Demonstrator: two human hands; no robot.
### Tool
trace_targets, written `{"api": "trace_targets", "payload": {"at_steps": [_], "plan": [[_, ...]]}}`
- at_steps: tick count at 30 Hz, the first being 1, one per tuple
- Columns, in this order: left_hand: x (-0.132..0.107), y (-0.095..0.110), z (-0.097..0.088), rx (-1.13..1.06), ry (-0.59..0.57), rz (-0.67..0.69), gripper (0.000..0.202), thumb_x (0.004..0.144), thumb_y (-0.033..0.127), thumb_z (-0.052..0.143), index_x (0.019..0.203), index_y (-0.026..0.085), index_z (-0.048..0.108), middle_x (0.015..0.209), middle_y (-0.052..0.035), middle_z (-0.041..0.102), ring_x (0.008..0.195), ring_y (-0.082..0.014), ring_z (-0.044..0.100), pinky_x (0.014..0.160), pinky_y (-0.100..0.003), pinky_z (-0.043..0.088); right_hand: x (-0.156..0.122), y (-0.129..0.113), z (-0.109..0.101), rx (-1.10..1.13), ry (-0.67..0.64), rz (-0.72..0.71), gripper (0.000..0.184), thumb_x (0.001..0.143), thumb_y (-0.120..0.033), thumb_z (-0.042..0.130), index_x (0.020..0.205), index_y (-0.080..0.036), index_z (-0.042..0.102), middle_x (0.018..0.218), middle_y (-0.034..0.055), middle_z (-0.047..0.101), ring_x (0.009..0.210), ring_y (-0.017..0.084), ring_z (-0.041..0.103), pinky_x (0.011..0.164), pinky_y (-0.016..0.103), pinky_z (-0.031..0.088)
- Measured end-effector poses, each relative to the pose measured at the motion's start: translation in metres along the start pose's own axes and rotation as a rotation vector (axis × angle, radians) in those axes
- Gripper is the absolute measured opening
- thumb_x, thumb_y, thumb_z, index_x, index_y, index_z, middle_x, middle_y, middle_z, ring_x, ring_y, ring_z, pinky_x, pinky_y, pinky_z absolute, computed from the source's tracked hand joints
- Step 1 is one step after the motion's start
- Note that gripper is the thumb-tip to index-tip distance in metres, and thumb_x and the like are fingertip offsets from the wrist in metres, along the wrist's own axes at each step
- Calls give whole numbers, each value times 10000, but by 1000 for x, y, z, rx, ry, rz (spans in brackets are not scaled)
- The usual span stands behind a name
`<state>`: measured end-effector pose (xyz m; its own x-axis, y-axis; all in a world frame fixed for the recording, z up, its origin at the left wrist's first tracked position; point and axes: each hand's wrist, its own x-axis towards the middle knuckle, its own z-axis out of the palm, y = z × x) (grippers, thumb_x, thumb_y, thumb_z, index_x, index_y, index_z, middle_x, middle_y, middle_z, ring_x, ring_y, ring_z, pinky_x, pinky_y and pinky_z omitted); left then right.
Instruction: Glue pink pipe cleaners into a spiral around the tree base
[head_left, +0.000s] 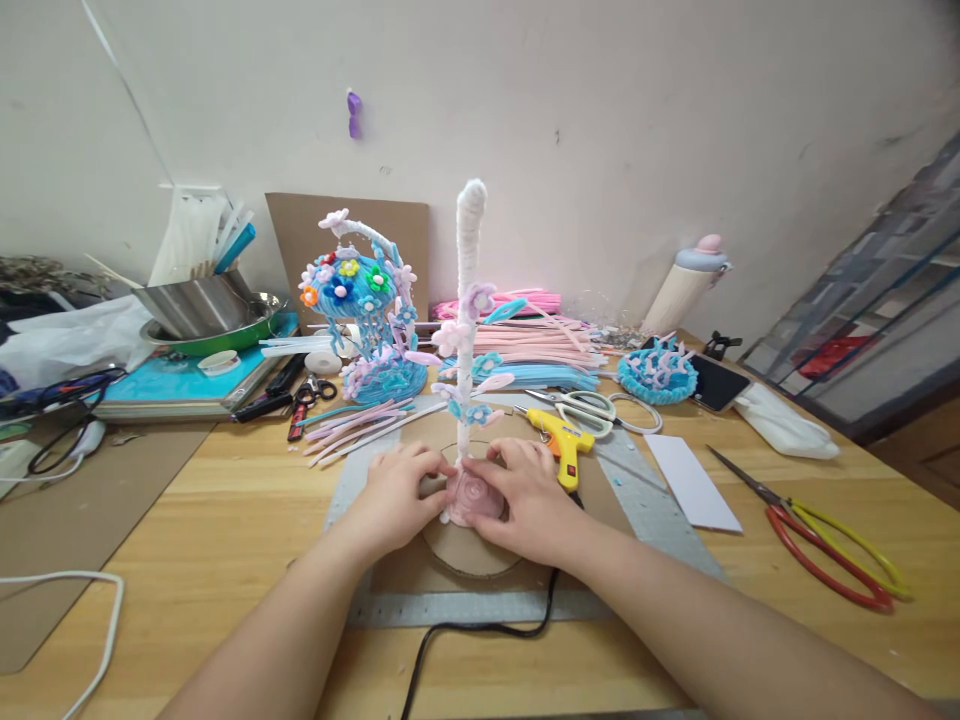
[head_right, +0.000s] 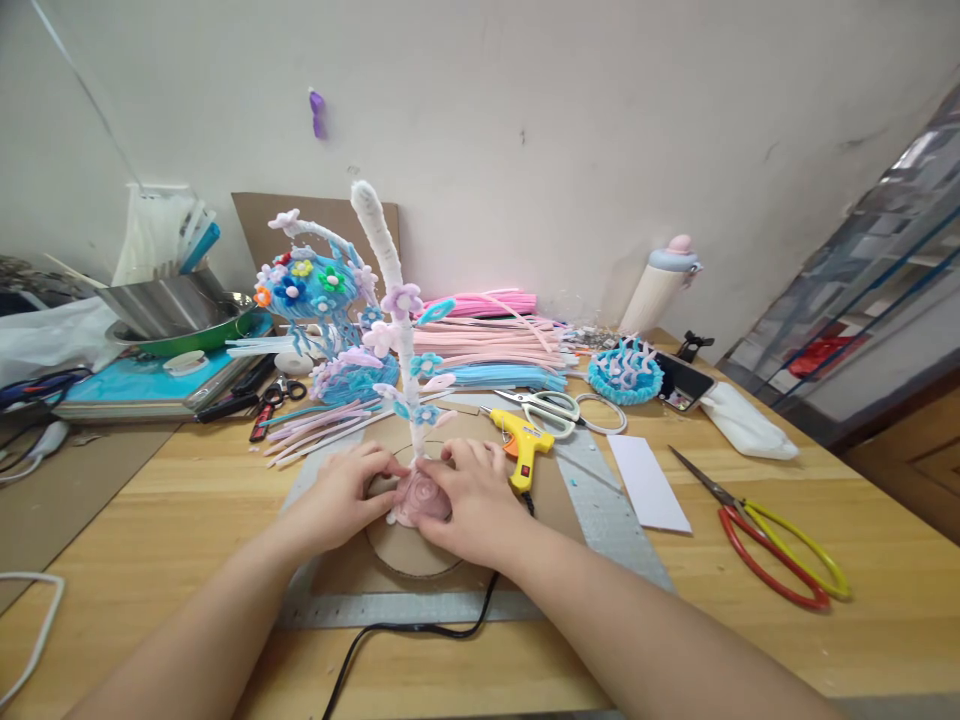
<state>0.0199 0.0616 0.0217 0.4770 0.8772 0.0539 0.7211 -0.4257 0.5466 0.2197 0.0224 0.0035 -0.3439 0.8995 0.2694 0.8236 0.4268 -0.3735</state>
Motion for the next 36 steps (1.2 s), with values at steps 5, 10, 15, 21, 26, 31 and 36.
{"api": "trace_targets", "payload": {"at_steps": [5, 10, 15, 21, 26, 31, 36], "plan": [[-4, 7, -2, -16, -26, -15, 195, 748, 311, 626, 934, 262, 655, 962, -28, 587, 982, -267, 507, 867, -386, 332, -1, 1, -1, -3, -9, -14, 489, 768, -455, 640, 1231, -314, 575, 1088, 61, 486, 1046, 267, 411, 952, 452, 258], [-4, 10, -4, -81, -20, -35, 182, 790, 297, 563, 927, 246, 670, 964, -41, 590, 1016, -274, 507, 893, -407, 342, -3, 4, 0, -20, -14, -35, 519, 752, -358, 641, 1260, -305, 551, 1105, 61, 482, 1071, 269, 404, 1004, 477, 204], [1, 6, -10, -225, 1, -42, 264, 859, 363, 465, 927, 214, 672, 949, -46, 623, 972, -237, 548, 895, -374, 383, -2, 6, 2, -10, -25, -37, 546, 737, -354, 642, 1272, -312, 541, 1112, 60, 475, 1077, 273, 400, 1009, 487, 198], [-2, 7, -12, -463, -135, -50, 271, 859, 372, 467, 938, 196, 658, 878, -15, 684, 859, -192, 609, 810, -306, 451, -1, 6, 1, 2, -22, -33, 532, 747, -371, 637, 1268, -308, 546, 1102, 61, 471, 1069, 274, 397, 997, 474, 220], [-2, 8, -12, -573, -150, -105, 307, 874, 403, 455, 826, 174, 653, 784, -9, 651, 766, -159, 563, 736, -270, 424, -1, 6, 1, -9, -27, -30, 519, 758, -382, 623, 1266, -308, 546, 1101, 60, 472, 1064, 274, 397, 988, 468, 227], [-2, 7, -12, -664, -177, -133, 398, 882, 480, 441, 688, 166, 592, 614, 29, 520, 599, -115, 441, 598, -241, 345, -1, 5, 0, -14, -38, -30, 509, 758, -373, 620, 1259, -312, 551, 1086, 52, 474, 1057, 268, 400, 986, 466, 227], [-4, 10, -13, -771, -207, -109, 387, 851, 501, 497, 645, 174, 508, 579, 59, 397, 556, -97, 331, 555, -238, 268, -2, 6, 2, -17, -34, -31, 530, 750, -354, 627, 1271, -308, 543, 1098, 54, 469, 1070, 271, 398, 1002, 479, 209]]}}
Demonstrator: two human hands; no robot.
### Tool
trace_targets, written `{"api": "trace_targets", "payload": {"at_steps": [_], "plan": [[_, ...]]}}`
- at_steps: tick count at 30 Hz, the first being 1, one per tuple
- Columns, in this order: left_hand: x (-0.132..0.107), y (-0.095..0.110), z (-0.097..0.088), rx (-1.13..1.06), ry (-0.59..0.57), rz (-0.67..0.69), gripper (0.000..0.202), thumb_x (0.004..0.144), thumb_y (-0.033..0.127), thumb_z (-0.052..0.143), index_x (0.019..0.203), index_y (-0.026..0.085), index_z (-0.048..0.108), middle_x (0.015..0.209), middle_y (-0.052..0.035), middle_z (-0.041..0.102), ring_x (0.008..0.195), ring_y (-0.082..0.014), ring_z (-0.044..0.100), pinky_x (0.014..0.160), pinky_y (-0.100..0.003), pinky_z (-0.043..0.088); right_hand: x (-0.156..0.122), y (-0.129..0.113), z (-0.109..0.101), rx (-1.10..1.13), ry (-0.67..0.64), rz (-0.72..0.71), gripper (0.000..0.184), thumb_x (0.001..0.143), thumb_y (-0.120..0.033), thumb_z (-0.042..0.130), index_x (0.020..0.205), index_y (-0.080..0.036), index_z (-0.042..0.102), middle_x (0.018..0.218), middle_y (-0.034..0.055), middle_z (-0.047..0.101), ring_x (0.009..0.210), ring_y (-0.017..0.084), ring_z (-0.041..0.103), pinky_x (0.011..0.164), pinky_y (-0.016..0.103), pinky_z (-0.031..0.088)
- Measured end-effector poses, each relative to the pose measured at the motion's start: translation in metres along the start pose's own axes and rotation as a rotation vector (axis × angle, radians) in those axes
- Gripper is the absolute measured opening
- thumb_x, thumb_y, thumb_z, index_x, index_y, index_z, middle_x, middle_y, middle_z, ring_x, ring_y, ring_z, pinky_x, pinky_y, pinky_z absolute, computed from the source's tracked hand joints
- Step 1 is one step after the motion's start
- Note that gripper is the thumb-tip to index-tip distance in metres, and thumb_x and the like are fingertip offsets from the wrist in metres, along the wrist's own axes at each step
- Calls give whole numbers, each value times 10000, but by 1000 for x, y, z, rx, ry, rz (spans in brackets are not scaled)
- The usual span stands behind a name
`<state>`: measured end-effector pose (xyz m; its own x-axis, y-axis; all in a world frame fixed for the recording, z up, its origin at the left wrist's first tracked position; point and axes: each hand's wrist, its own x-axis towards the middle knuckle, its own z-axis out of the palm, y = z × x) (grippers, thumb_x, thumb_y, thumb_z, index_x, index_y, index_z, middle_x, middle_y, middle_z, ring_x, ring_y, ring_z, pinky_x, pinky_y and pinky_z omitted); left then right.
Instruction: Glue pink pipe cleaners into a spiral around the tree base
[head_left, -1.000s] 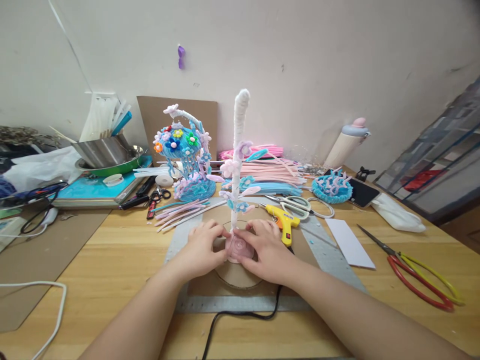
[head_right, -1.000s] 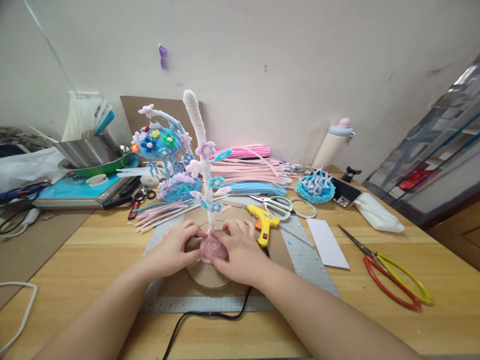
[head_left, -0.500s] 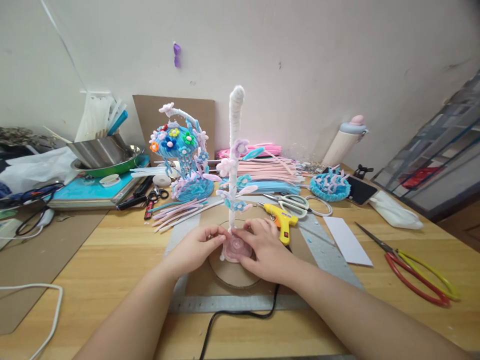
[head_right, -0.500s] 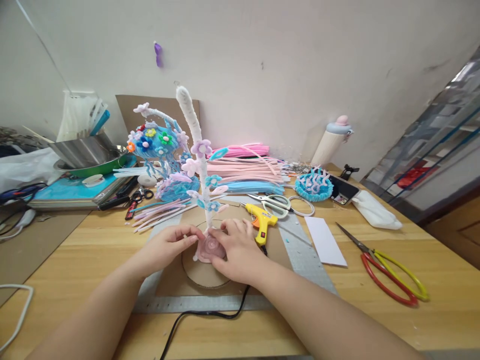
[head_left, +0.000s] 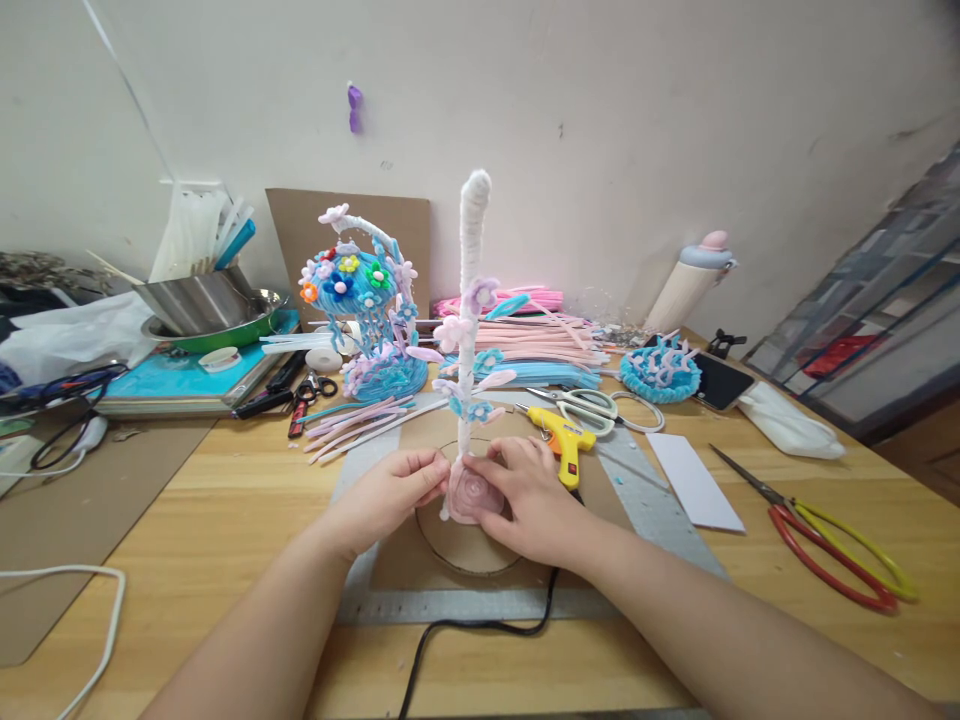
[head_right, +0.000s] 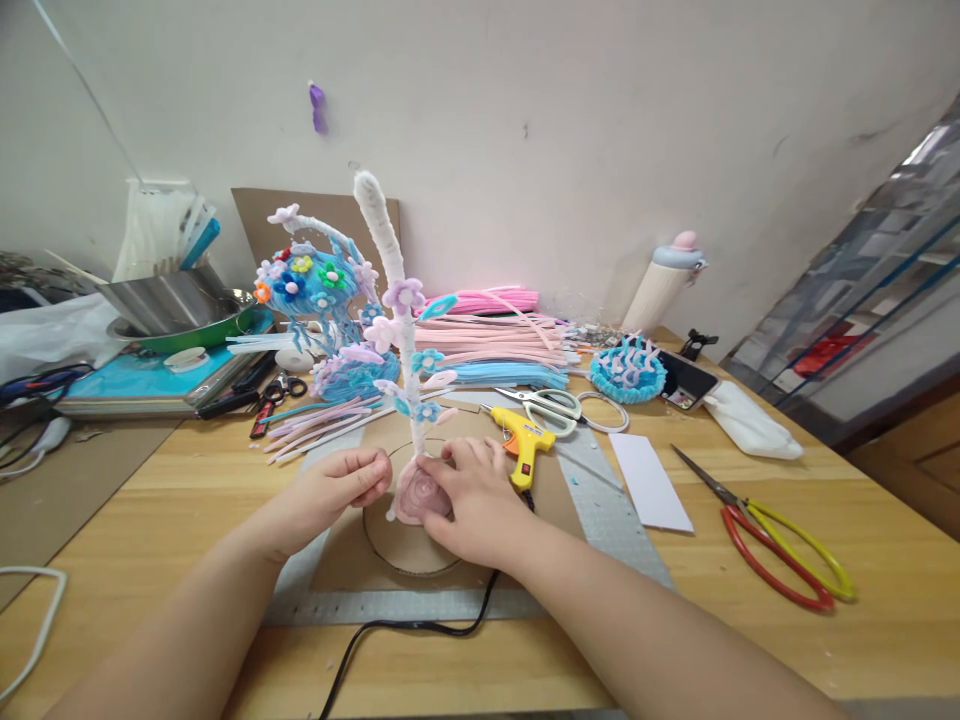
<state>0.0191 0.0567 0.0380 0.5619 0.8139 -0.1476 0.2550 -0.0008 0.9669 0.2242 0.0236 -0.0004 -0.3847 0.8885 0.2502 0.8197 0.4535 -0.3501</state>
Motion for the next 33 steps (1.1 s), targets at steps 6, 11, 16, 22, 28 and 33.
{"api": "trace_targets", "payload": {"at_steps": [6, 11, 16, 22, 28, 33], "plan": [[0, -2, 1, -136, -54, 43, 311, 850, 451, 530, 735, 163, 510, 649, 43, 413, 600, -98, 342, 583, -241, 277, -1, 1, 1, 4, 7, -5, 532, 741, -348, 631, 1265, -301, 549, 1105, 58, 473, 1071, 275, 402, 1010, 487, 206], [0, -1, 2, -195, -46, 68, 303, 868, 429, 479, 696, 184, 437, 652, 42, 373, 610, -104, 333, 592, -250, 305, 0, 0, 0, 12, 13, -5, 526, 750, -350, 628, 1267, -303, 549, 1091, 59, 477, 1060, 272, 406, 998, 483, 221], [1, 1, 6, -132, 15, 70, 388, 877, 472, 414, 606, 207, 336, 602, 54, 300, 566, -105, 311, 549, -248, 314, 0, -1, 0, 13, 12, -4, 525, 751, -352, 629, 1268, -305, 550, 1083, 58, 477, 1055, 269, 407, 991, 479, 229], [9, -11, -7, 170, 320, 8, 496, 846, 555, 424, 495, 214, 344, 464, 61, 295, 460, -103, 289, 494, -261, 259, 0, 0, 0, 9, -5, -1, 543, 748, -352, 630, 1281, -300, 540, 1100, 60, 472, 1072, 270, 404, 1018, 489, 197], [10, -15, -27, 530, 678, 57, 166, 756, 371, 582, 722, 209, 590, 755, -10, 594, 760, -199, 527, 682, -294, 359, 0, -1, -2, 14, -11, 5, 535, 755, -368, 628, 1281, -311, 541, 1098, 60, 477, 1068, 272, 403, 1005, 479, 224], [6, -14, -28, 662, 718, 50, 158, 798, 315, 542, 732, 218, 647, 769, -29, 663, 754, -218, 572, 691, -309, 372, 0, -1, -2, 11, -11, 6, 541, 755, -361, 628, 1286, -311, 536, 1099, 59, 476, 1076, 273, 403, 1020, 487, 205]]}}
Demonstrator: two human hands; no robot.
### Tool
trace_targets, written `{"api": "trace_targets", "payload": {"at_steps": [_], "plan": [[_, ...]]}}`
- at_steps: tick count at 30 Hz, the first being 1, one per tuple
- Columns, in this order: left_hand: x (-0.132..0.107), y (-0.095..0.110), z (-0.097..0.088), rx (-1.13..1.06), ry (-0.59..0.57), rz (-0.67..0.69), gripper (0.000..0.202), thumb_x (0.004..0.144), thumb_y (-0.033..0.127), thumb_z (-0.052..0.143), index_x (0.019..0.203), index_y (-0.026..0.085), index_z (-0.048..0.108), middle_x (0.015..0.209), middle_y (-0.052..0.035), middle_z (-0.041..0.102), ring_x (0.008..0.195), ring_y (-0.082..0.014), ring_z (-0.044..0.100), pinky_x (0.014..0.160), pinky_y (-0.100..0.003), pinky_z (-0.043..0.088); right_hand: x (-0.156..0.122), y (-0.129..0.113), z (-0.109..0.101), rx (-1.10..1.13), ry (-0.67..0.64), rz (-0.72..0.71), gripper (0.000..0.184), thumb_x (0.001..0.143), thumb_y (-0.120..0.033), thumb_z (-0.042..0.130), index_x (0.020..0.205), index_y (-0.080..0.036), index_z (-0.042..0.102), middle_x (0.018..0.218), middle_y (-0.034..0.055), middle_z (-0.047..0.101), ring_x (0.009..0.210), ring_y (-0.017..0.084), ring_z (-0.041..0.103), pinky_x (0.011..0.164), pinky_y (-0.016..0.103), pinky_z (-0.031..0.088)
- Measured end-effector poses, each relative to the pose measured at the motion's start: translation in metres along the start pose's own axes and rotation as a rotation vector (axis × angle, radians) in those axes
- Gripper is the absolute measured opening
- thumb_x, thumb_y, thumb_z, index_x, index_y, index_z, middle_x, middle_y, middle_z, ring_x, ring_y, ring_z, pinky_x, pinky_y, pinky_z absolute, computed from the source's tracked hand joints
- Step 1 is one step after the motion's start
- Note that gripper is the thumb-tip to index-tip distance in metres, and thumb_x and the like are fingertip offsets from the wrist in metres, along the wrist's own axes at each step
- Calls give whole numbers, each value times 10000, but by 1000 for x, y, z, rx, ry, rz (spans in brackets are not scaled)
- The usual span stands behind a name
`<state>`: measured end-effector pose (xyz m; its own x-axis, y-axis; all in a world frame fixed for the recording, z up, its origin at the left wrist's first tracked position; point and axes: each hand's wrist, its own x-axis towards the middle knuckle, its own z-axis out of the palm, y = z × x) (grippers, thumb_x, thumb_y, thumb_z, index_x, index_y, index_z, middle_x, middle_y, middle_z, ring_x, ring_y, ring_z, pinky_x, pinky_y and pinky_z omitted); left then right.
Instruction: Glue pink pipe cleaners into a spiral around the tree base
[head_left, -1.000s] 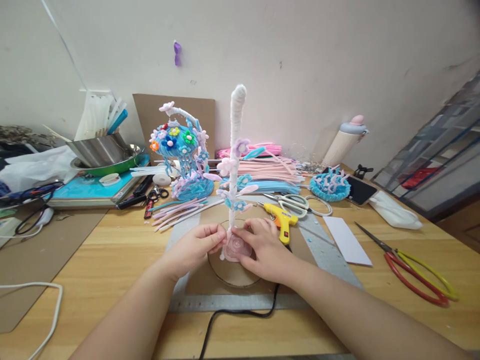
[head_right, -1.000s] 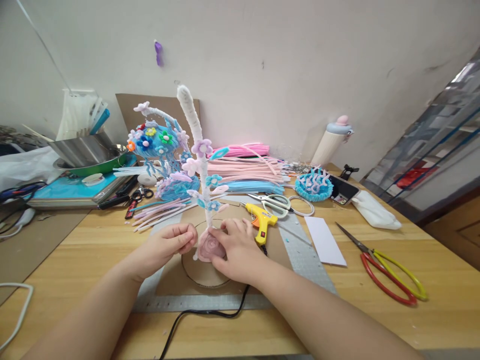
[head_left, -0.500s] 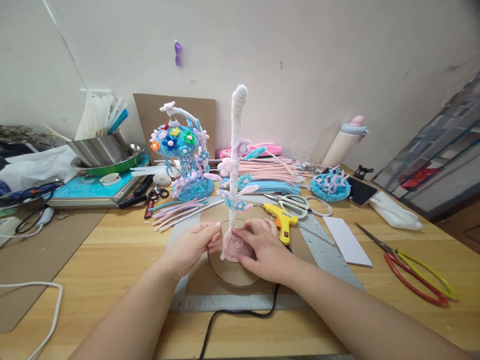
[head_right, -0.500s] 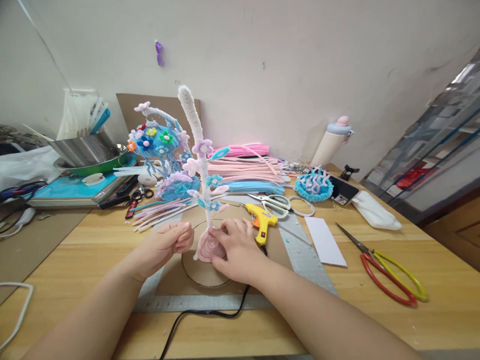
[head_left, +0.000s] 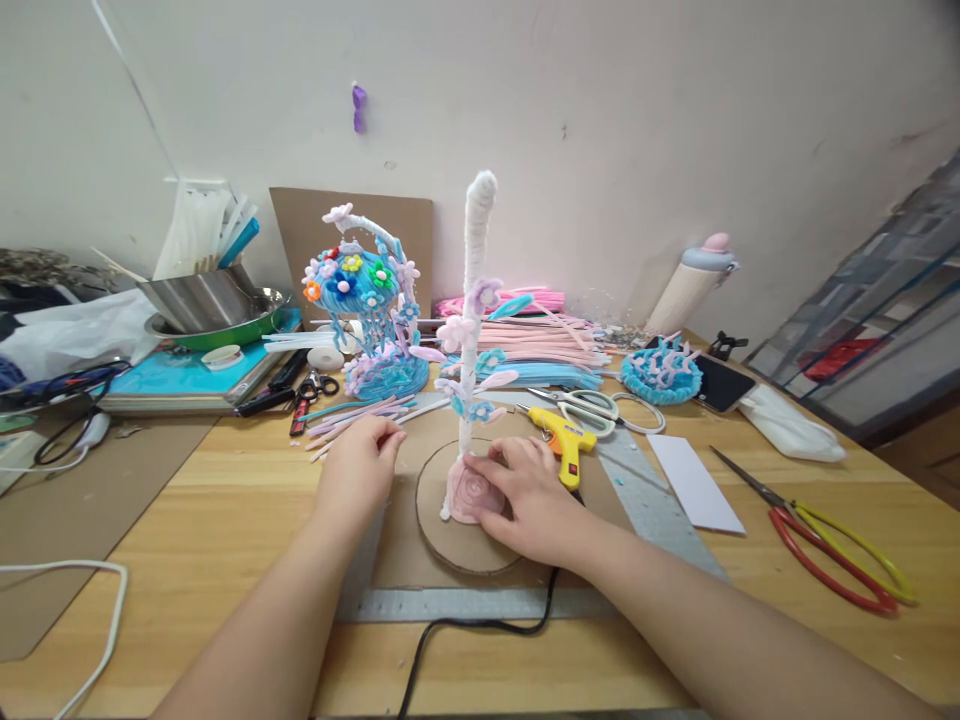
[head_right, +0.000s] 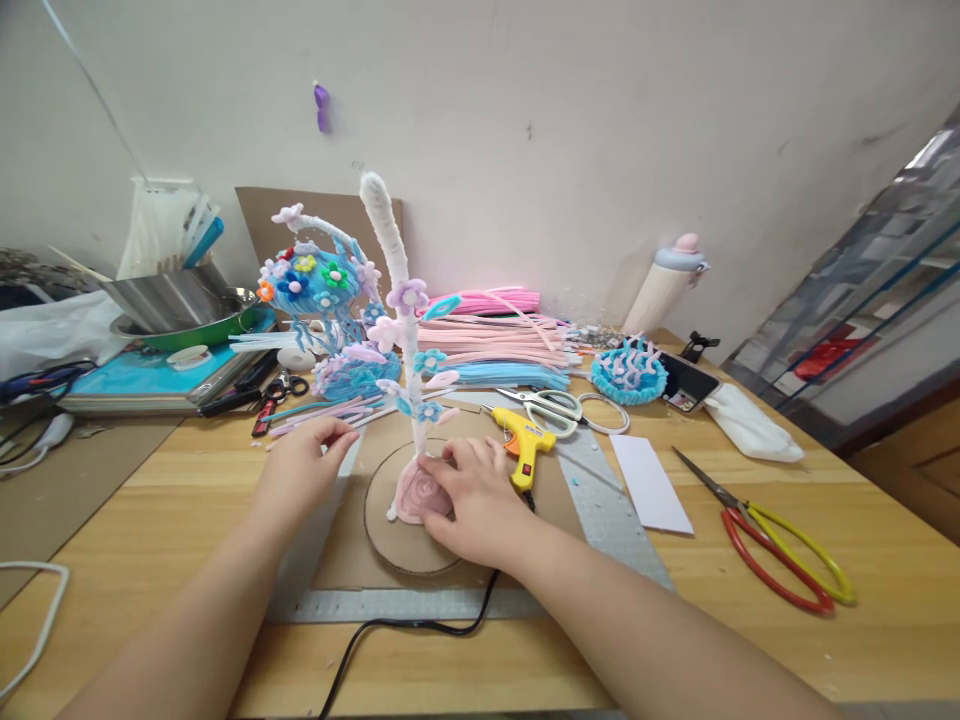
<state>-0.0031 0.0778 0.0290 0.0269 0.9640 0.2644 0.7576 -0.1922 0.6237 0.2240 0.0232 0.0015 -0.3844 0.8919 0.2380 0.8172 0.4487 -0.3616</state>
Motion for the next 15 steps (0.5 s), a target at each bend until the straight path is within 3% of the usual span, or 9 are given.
{"api": "trace_targets", "payload": {"at_steps": [3, 6, 8, 11, 15], "plan": [[0, -1, -1, 20, 24, -13, 149, 783, 328, 578, 722, 211, 647, 733, -19, 669, 700, -204, 579, 644, -291, 371, 0, 1, 0, 3, 0, -3, 540, 754, -360, 629, 1284, -307, 540, 1099, 62, 474, 1071, 274, 401, 1013, 485, 216], [0, -1, -1, 24, 43, -22, 354, 829, 445, 525, 585, 196, 588, 505, 2, 546, 543, -180, 511, 547, -283, 333, 0, 1, 0, 6, 2, -4, 535, 755, -360, 628, 1280, -304, 543, 1097, 62, 474, 1067, 274, 399, 1008, 487, 222], [-1, 2, 0, -10, 4, 33, 364, 876, 422, 454, 666, 184, 632, 541, 2, 557, 552, -166, 516, 547, -271, 356, -1, 1, 1, 4, 3, -3, 539, 751, -355, 631, 1281, -304, 542, 1094, 61, 472, 1067, 274, 398, 1007, 487, 225], [-7, 12, 4, -83, -153, 207, 226, 847, 254, 486, 934, 214, 691, 829, -10, 647, 757, -153, 582, 663, -248, 428, -1, 1, 0, -1, 2, -1, 544, 746, -361, 638, 1279, -311, 540, 1088, 57, 471, 1059, 272, 402, 998, 482, 235], [-17, 24, 7, -12, -409, 551, 387, 797, 65, 461, 906, 317, 733, 907, -9, 615, 897, -163, 540, 809, -291, 404, 0, -1, 0, -9, 0, 5, 496, 766, -392, 627, 1252, -325, 554, 1063, 52, 478, 1043, 270, 413, 989, 482, 242]]}}
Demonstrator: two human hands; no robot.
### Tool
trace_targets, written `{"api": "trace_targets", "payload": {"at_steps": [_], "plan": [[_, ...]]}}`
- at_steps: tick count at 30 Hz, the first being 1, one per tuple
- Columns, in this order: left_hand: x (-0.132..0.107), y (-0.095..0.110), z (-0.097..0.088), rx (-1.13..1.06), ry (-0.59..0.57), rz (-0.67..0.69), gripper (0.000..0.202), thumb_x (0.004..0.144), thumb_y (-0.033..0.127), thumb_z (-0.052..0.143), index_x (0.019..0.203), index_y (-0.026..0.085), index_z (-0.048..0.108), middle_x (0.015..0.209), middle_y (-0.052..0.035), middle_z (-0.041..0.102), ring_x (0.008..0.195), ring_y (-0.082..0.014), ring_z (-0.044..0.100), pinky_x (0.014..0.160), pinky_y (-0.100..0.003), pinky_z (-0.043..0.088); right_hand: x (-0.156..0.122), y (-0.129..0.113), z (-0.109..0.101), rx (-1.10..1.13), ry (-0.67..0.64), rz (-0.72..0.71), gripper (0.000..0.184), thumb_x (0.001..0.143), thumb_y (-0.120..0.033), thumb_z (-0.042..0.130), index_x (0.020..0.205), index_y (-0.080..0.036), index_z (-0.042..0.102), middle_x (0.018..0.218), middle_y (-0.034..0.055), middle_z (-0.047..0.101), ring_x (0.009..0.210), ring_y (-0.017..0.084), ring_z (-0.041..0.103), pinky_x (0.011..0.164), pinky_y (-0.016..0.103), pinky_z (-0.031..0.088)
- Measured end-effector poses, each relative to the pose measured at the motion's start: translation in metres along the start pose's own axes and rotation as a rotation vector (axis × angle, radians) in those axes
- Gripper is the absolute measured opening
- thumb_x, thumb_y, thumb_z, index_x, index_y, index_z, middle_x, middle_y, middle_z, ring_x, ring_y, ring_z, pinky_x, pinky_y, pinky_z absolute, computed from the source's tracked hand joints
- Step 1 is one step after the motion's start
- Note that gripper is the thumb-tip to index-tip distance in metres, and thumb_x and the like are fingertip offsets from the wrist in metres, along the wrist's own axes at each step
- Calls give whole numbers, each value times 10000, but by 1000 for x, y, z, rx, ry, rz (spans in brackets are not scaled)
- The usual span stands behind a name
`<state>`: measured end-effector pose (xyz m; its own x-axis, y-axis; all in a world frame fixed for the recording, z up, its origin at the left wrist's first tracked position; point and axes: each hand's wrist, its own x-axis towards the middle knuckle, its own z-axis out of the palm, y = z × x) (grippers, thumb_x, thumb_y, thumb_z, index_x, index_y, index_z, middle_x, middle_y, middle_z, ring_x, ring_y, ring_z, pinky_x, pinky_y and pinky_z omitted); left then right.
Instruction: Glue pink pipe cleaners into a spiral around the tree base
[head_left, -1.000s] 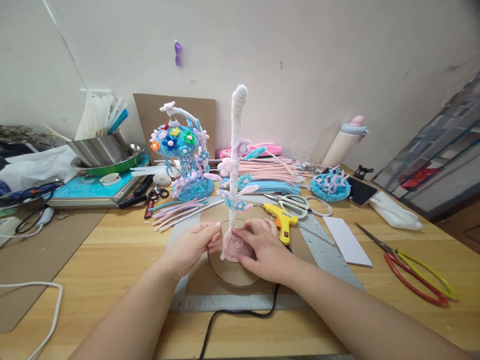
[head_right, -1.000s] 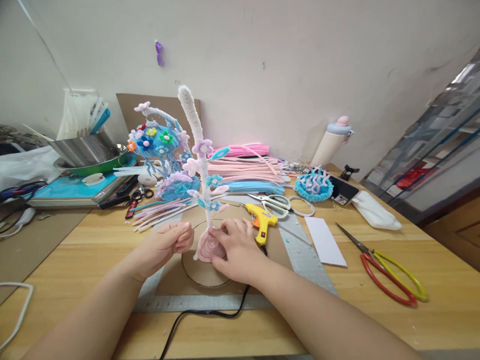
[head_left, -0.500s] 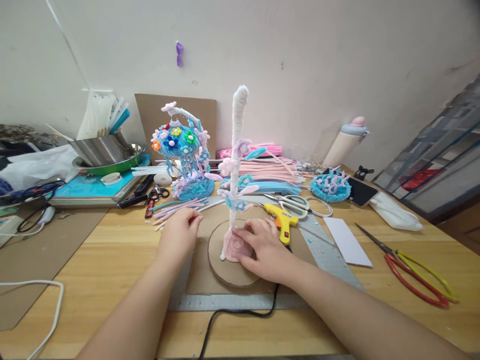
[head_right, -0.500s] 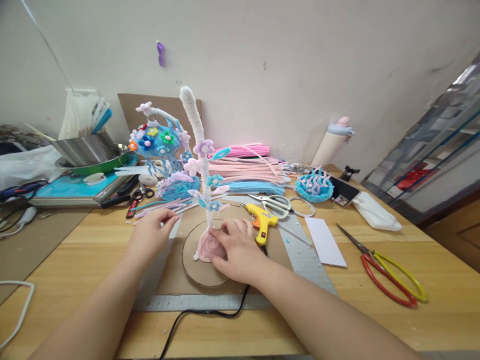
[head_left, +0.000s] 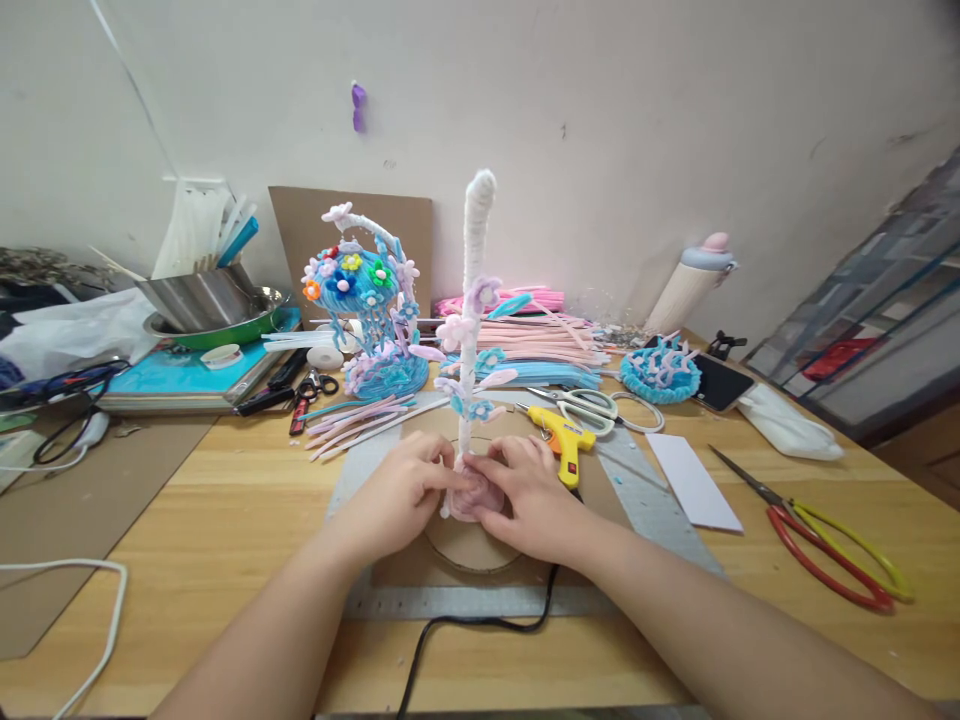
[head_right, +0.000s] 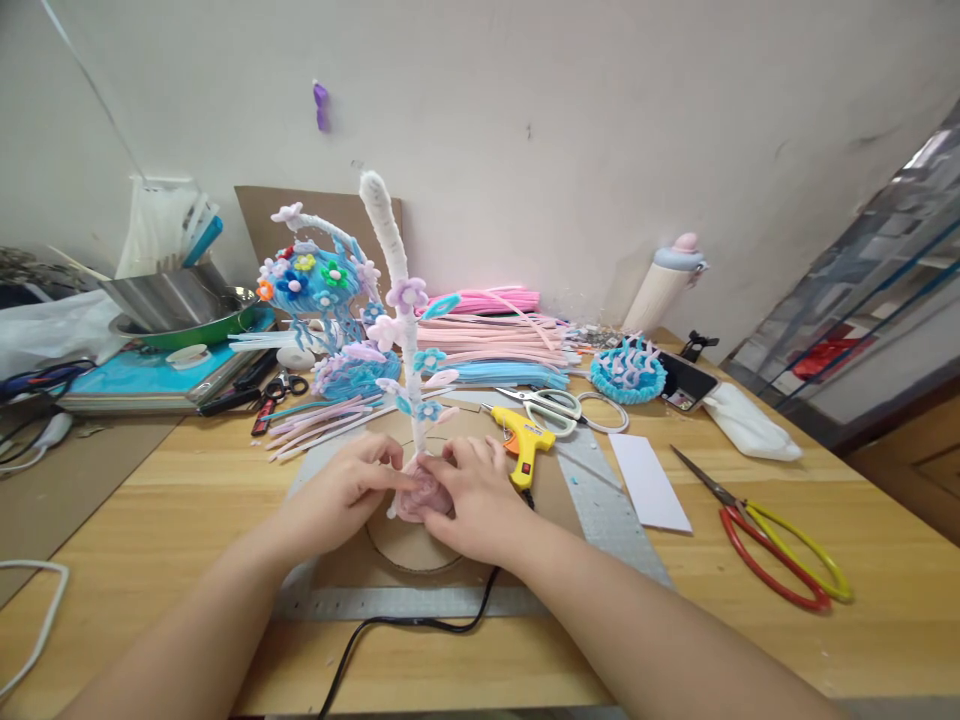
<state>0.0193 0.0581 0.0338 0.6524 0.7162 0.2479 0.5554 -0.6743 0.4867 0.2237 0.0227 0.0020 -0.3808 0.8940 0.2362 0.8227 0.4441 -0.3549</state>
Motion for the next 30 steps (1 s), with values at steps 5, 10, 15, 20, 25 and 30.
{"api": "trace_targets", "payload": {"at_steps": [5, 10, 15, 20, 25, 30], "plan": [[-3, 8, 0, 239, -138, 119, 422, 822, 25, 448, 917, 329, 724, 924, -29, 595, 912, -188, 495, 801, -337, 373, 0, 1, 1, 1, 6, -3, 498, 778, -417, 614, 1261, -317, 546, 1062, 57, 482, 1045, 273, 420, 992, 492, 235], [-7, 16, 2, 270, -194, 136, 351, 802, 49, 510, 939, 297, 717, 927, -38, 618, 966, -211, 502, 858, -379, 367, 0, 2, 2, -2, 4, -4, 514, 775, -417, 615, 1274, -321, 537, 1076, 57, 485, 1058, 276, 421, 1000, 498, 223], [-3, 13, 13, 127, -72, 4, 349, 774, 26, 488, 833, 271, 730, 849, -27, 646, 891, -194, 542, 819, -340, 405, 1, 1, 1, -6, -8, -4, 513, 773, -406, 615, 1274, -329, 538, 1073, 54, 487, 1053, 272, 426, 999, 496, 227], [2, -3, 16, 138, 141, -204, 353, 763, 8, 411, 913, 192, 672, 911, -54, 627, 929, -209, 544, 834, -357, 443, 1, 3, 1, -2, -6, -7, 534, 755, -422, 640, 1271, -324, 542, 1085, 54, 483, 1082, 270, 426, 1022, 501, 206], [-2, -3, 14, 146, 155, -236, 279, 844, 131, 467, 1022, 189, 674, 1073, -82, 615, 1042, -237, 529, 933, -400, 416, 1, 5, 0, -10, -20, -10, 556, 762, -469, 628, 1289, -328, 520, 1103, 57, 492, 1105, 273, 435, 1068, 545, 108], [-2, 9, 14, 132, 44, -187, 235, 864, 209, 506, 974, 230, 713, 1030, -61, 644, 959, -212, 586, 863, -342, 456, 1, 7, 0, -49, 17, 7, 603, 733, -536, 639, 1270, -287, 524, 1165, 77, 503, 1157, 292, 404, 1074, 552, 107]]}}
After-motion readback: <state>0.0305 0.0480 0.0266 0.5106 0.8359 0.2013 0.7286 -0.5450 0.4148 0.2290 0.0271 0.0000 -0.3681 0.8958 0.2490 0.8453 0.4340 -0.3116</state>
